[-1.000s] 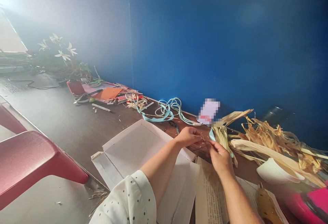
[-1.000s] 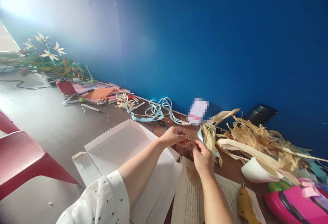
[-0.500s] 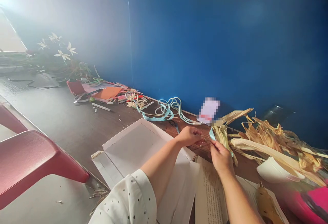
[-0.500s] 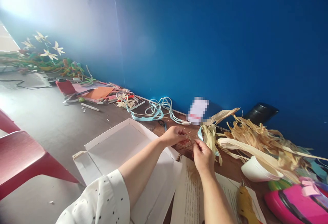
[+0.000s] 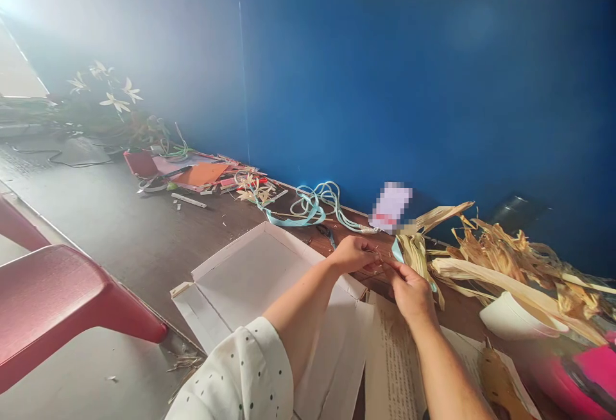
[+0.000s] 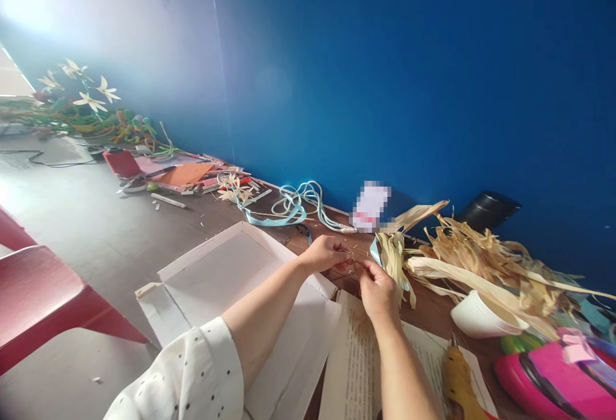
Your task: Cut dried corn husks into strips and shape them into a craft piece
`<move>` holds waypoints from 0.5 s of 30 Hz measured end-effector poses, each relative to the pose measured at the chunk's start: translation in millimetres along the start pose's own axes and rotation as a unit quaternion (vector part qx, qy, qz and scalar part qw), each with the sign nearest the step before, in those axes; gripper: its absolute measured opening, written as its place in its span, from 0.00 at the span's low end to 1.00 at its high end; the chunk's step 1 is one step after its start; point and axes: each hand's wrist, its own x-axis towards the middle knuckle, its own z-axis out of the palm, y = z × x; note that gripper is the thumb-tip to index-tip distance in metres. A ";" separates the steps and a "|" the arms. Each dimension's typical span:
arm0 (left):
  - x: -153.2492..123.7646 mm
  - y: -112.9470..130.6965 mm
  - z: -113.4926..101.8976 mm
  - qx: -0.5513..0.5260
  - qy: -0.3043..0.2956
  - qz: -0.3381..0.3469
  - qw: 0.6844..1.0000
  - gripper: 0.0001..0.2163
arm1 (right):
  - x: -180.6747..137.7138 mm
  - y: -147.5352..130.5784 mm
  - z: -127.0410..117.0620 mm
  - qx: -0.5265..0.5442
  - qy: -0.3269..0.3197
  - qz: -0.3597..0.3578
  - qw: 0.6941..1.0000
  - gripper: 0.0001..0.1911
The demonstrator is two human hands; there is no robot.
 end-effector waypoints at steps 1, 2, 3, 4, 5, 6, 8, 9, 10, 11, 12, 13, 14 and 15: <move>0.3 -0.4 -0.1 0.002 -0.001 -0.001 1.000 0.03 | 0.1 0.6 0.3 0.004 -0.005 0.000 1.000 0.22; 0.4 -0.4 -0.2 0.004 -0.002 -0.002 1.000 0.03 | 0.3 1.4 0.6 0.009 -0.010 0.001 1.000 0.22; 0.4 0.1 -0.3 0.007 -0.002 -0.004 1.000 0.03 | 0.9 2.5 0.9 0.014 -0.013 0.003 1.000 0.23; 0.2 0.7 -0.3 0.009 -0.002 -0.006 1.000 0.04 | 1.6 3.6 1.1 0.017 -0.013 0.006 1.000 0.24; 0.0 1.5 -0.4 0.011 -0.003 -0.008 1.000 0.04 | 2.5 4.7 1.2 0.020 -0.011 0.009 1.000 0.25; -0.2 2.1 -0.5 0.013 -0.003 -0.009 1.000 0.04 | 3.4 5.8 1.2 0.022 -0.007 0.012 1.000 0.26; -0.5 3.0 -0.7 0.016 -0.004 -0.010 1.000 0.04 | 4.7 7.0 1.0 0.027 0.000 0.016 1.000 0.29; -0.6 3.1 -0.8 0.017 -0.005 -0.009 1.000 0.04 | 4.9 7.1 1.0 0.030 0.001 0.017 0.999 0.30; -0.6 3.1 -0.9 0.017 -0.006 -0.009 1.000 0.04 | 4.7 6.7 0.9 0.032 0.000 0.017 0.999 0.30; -0.7 2.9 -0.8 0.018 -0.007 -0.008 1.000 0.04 | 4.1 5.8 0.9 0.032 -0.003 0.018 0.999 0.29; -0.8 2.7 -0.7 0.017 -0.008 -0.007 1.000 0.04 | 3.3 4.7 0.9 0.032 -0.006 0.018 0.999 0.28; -0.9 2.5 -0.6 0.016 -0.008 -0.008 1.000 0.04 | 2.3 3.4 0.9 0.029 -0.008 0.018 0.999 0.27; -1.0 2.3 -0.4 0.016 -0.008 -0.009 1.000 0.04 | 1.3 2.2 0.8 0.026 -0.009 0.018 0.999 0.26; -1.0 2.2 -0.2 0.015 -0.007 -0.010 1.000 0.03 | 0.4 1.1 0.8 0.022 -0.008 0.017 1.000 0.24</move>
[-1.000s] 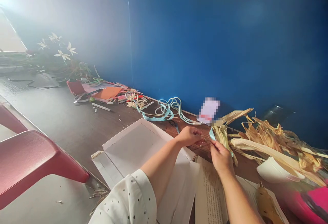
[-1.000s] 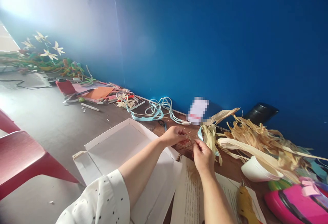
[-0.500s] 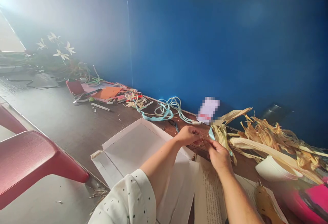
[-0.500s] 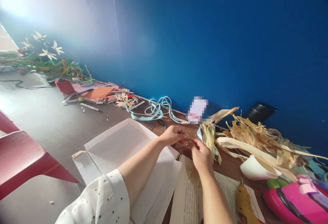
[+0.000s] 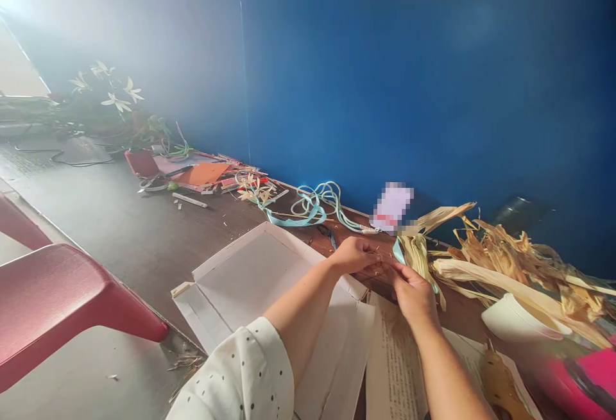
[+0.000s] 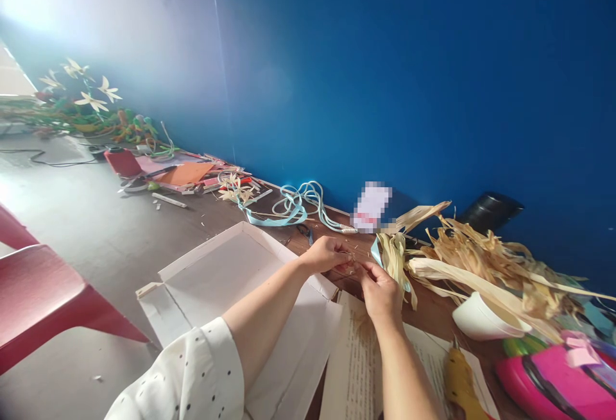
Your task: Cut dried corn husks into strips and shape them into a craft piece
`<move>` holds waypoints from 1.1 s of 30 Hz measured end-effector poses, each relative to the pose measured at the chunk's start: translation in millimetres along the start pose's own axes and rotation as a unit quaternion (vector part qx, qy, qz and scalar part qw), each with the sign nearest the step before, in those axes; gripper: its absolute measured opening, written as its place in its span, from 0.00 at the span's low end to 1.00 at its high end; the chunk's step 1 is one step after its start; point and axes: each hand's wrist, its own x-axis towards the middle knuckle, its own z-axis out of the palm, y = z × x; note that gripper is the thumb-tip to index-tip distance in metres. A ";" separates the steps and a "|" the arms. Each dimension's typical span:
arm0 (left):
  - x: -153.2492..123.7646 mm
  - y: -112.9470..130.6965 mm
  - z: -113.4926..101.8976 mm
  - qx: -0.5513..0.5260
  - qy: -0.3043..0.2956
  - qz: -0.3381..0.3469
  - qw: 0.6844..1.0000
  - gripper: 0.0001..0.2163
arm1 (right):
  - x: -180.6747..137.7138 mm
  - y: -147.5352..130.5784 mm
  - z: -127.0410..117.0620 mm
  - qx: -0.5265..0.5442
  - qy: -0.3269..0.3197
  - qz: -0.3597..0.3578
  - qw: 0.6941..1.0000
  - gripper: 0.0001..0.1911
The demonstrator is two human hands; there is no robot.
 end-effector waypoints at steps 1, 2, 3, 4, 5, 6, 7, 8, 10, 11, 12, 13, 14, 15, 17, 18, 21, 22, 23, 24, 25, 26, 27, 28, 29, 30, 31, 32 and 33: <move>0.0 -0.2 0.2 -0.001 0.001 -0.002 1.000 0.03 | -0.8 -0.7 -0.1 -0.004 0.002 -0.001 1.000 0.23; 0.2 -0.3 0.4 -0.002 0.000 -0.003 1.000 0.03 | -1.3 -0.9 -0.2 -0.006 0.004 -0.002 1.000 0.22; 0.4 -0.5 0.5 -0.004 -0.001 -0.005 1.000 0.03 | -1.5 -0.8 -0.2 -0.008 0.005 -0.002 1.000 0.22; 0.6 -0.7 0.6 -0.007 -0.004 -0.007 1.000 0.03 | -1.5 -0.4 -0.3 -0.008 0.006 -0.003 1.000 0.21; 0.9 -1.0 0.6 -0.011 -0.008 -0.008 1.000 0.03 | -1.3 0.3 -0.3 -0.006 0.006 -0.003 1.000 0.21; 1.3 -1.2 0.6 -0.016 -0.013 -0.009 1.000 0.03 | -0.9 1.1 -0.2 -0.003 0.006 -0.004 1.000 0.21; 1.7 -1.6 0.5 -0.021 -0.018 -0.010 1.000 0.03 | -0.4 2.0 -0.2 0.000 0.006 -0.004 1.000 0.21; 2.2 -2.0 0.4 -0.027 -0.024 -0.011 0.999 0.03 | 0.3 3.0 -0.1 0.005 0.006 -0.004 1.000 0.21; 3.1 -2.9 -0.1 -0.039 -0.034 -0.010 0.999 0.04 | 1.8 5.1 -0.4 0.015 0.007 -0.003 1.000 0.20; 3.4 -3.4 -0.4 -0.045 -0.039 -0.010 0.998 0.04 | 2.7 6.3 -0.8 0.020 0.008 -0.002 1.000 0.20; 3.7 -3.7 -0.8 -0.050 -0.043 -0.011 0.998 0.05 | 3.6 7.7 -1.3 0.025 0.010 0.000 1.000 0.19; 3.8 -3.8 -1.2 -0.055 -0.048 -0.011 0.997 0.06 | 4.6 9.2 -1.9 0.029 0.012 0.001 0.999 0.19; 3.7 -3.7 -1.7 -0.060 -0.053 -0.011 0.997 0.08 | 5.6 10.8 -2.4 0.033 0.014 0.002 0.999 0.19; 3.3 -3.2 -2.1 -0.066 -0.058 -0.011 0.996 0.10 | 6.6 12.4 -2.9 0.038 0.017 0.003 0.999 0.19; 2.1 -1.5 -2.8 -0.078 -0.068 -0.008 0.995 0.11 | 8.5 15.7 -3.2 0.049 0.019 0.001 0.999 0.18; 1.3 -0.3 -3.0 -0.086 -0.069 -0.007 0.994 0.11 | 9.3 17.2 -3.1 0.054 0.019 0.000 0.998 0.19; -1.0 2.8 -2.7 -0.107 -0.058 -0.013 0.993 0.07 | 11.2 20.8 -2.2 0.066 0.018 -0.003 0.998 0.18; -1.6 3.6 -2.4 -0.110 -0.051 -0.015 0.992 0.08 | 11.6 21.7 -1.8 0.067 0.017 -0.004 0.998 0.18; -2.0 4.0 -2.2 -0.111 -0.045 -0.017 0.993 0.08 | 11.9 22.5 -1.6 0.068 0.016 -0.005 0.998 0.18; -2.2 4.2 -1.9 -0.110 -0.041 -0.017 0.993 0.08 | 12.1 23.1 -1.4 0.068 0.015 -0.007 0.998 0.17; -2.3 4.3 -1.7 -0.108 -0.037 -0.017 0.993 0.09 | 12.2 23.5 -1.4 0.068 0.014 -0.009 0.998 0.17; -2.2 4.1 -1.5 -0.107 -0.033 -0.016 0.994 0.09 | 12.1 23.7 -1.5 0.067 0.013 -0.011 0.998 0.17; -2.0 3.8 -1.4 -0.107 -0.031 -0.016 0.994 0.09 | 11.9 23.6 -1.6 0.066 0.012 -0.013 0.998 0.17; -1.6 3.4 -1.3 -0.106 -0.029 -0.016 0.994 0.09 | 11.5 23.2 -1.8 0.064 0.011 -0.014 0.998 0.17; -1.2 2.9 -1.3 -0.105 -0.028 -0.015 0.994 0.09 | 11.0 22.5 -2.0 0.063 0.011 -0.015 0.998 0.17; -0.7 2.4 -1.4 -0.104 -0.028 -0.015 0.994 0.10 | 10.4 21.6 -2.2 0.061 0.010 -0.015 0.998 0.17; -0.2 1.8 -1.4 -0.103 -0.028 -0.014 0.994 0.10 | 9.7 20.5 -2.4 0.058 0.011 -0.016 0.998 0.17; 0.3 1.4 -1.5 -0.103 -0.028 -0.014 0.994 0.10 | 9.0 19.2 -2.4 0.056 0.013 -0.017 0.998 0.17; 0.7 1.0 -1.5 -0.103 -0.027 -0.013 0.994 0.11 | 8.4 17.9 -2.5 0.053 0.015 -0.019 0.998 0.17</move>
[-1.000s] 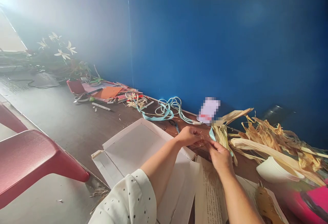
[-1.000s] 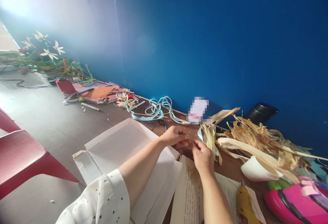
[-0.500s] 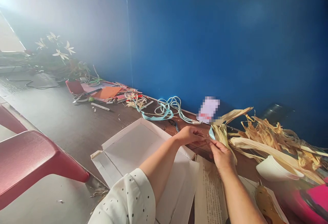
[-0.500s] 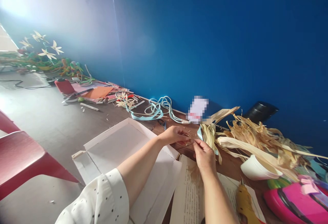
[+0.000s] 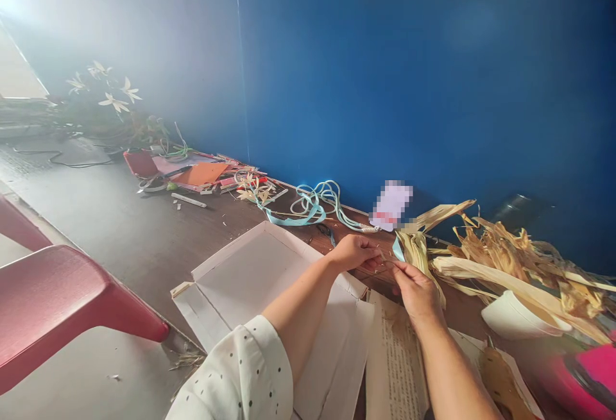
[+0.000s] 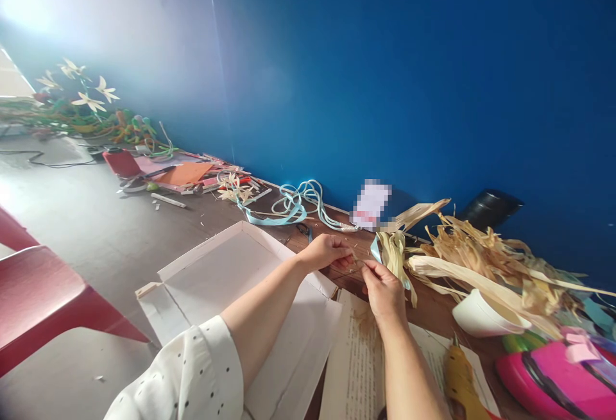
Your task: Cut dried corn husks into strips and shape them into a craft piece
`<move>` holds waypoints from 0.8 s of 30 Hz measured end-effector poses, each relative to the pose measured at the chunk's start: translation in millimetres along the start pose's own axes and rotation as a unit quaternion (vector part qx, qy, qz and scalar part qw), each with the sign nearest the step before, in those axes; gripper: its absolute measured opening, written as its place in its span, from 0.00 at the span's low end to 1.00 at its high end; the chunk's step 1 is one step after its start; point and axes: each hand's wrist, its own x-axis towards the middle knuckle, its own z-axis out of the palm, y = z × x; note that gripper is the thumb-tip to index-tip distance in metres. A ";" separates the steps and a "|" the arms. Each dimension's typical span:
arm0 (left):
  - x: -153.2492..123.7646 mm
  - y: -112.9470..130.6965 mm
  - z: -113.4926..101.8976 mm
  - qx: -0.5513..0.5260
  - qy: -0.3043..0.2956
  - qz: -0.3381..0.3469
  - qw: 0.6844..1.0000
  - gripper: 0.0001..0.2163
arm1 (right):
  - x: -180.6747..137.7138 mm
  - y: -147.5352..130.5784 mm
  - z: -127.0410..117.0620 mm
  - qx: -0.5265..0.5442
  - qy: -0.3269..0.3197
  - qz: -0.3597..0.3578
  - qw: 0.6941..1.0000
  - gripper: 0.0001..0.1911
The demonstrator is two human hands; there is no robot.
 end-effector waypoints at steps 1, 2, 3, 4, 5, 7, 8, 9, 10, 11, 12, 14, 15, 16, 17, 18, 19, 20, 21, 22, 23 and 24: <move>0.2 -0.2 0.0 0.000 0.000 0.001 1.000 0.11 | -0.5 -1.3 0.1 -0.004 0.003 -0.003 1.000 0.18; 0.3 -0.3 0.0 0.000 0.000 0.002 1.000 0.11 | -0.9 -2.5 0.2 -0.008 0.008 -0.007 1.000 0.18; 0.3 -0.2 0.1 0.001 0.001 0.003 1.000 0.11 | -1.1 -3.6 0.2 -0.014 0.012 -0.013 1.000 0.18; 0.2 0.0 0.3 0.001 0.001 0.004 1.000 0.11 | -1.2 -4.5 0.2 -0.020 0.018 -0.021 0.999 0.18; 0.0 0.4 0.4 0.002 0.001 0.004 1.000 0.10 | -1.2 -5.2 0.0 -0.026 0.024 -0.031 0.999 0.18; -0.7 1.3 0.8 0.002 0.002 0.005 1.000 0.10 | -0.9 -6.2 -0.3 -0.037 0.035 -0.051 0.997 0.18; -1.1 1.9 0.9 0.002 0.003 0.005 1.000 0.10 | -0.8 -6.4 -0.5 -0.042 0.037 -0.058 0.997 0.17; -1.5 2.4 0.9 0.002 0.004 0.006 1.000 0.10 | -0.7 -6.5 -0.7 -0.046 0.037 -0.063 0.996 0.17; -1.8 2.8 0.9 0.000 0.004 0.005 1.000 0.10 | -0.7 -6.6 -0.7 -0.050 0.035 -0.065 0.996 0.17; -2.1 3.1 0.9 0.001 0.002 0.004 1.000 0.11 | -0.8 -6.7 -0.7 -0.054 0.032 -0.065 0.996 0.17; -2.1 3.0 0.7 0.005 -0.002 0.004 1.000 0.11 | -1.0 -7.0 -0.7 -0.059 0.029 -0.065 0.996 0.17; -1.3 1.9 0.2 0.039 -0.009 0.008 0.999 0.13 | -1.8 -8.1 -0.5 -0.070 0.021 -0.064 0.995 0.18; -0.4 0.7 -0.1 0.071 -0.008 0.014 0.997 0.14 | -2.3 -8.8 -0.4 -0.076 0.016 -0.064 0.995 0.18; 0.7 -0.7 -0.6 0.106 -0.005 0.022 0.994 0.14 | -2.6 -9.5 -0.4 -0.084 0.010 -0.063 0.994 0.18; 1.9 -2.3 -1.2 0.139 0.002 0.030 0.990 0.13 | -2.9 -9.9 -0.4 -0.094 0.005 -0.063 0.994 0.17; 3.0 -3.9 -1.8 0.165 0.009 0.037 0.986 0.13 | -2.9 -10.0 -0.3 -0.105 0.000 -0.063 0.993 0.17; 4.0 -5.2 -2.4 0.185 0.015 0.043 0.982 0.12 | -2.8 -9.7 -0.2 -0.117 -0.004 -0.063 0.991 0.16; 4.6 -6.2 -2.9 0.200 0.021 0.048 0.978 0.11 | -2.4 -8.8 0.1 -0.130 -0.007 -0.062 0.990 0.16; 4.8 -6.7 -3.3 0.211 0.026 0.052 0.976 0.10 | -1.8 -7.3 0.6 -0.141 -0.009 -0.062 0.988 0.15; 4.7 -6.7 -3.6 0.225 0.032 0.058 0.972 0.09 | -1.1 -5.4 1.3 -0.150 -0.009 -0.063 0.987 0.14; 4.1 -6.2 -3.6 0.240 0.037 0.064 0.968 0.09 | -0.2 -3.2 2.0 -0.156 -0.010 -0.064 0.986 0.14; 3.3 -5.4 -3.5 0.253 0.042 0.069 0.964 0.09 | 0.8 -0.9 2.8 -0.158 -0.009 -0.067 0.985 0.13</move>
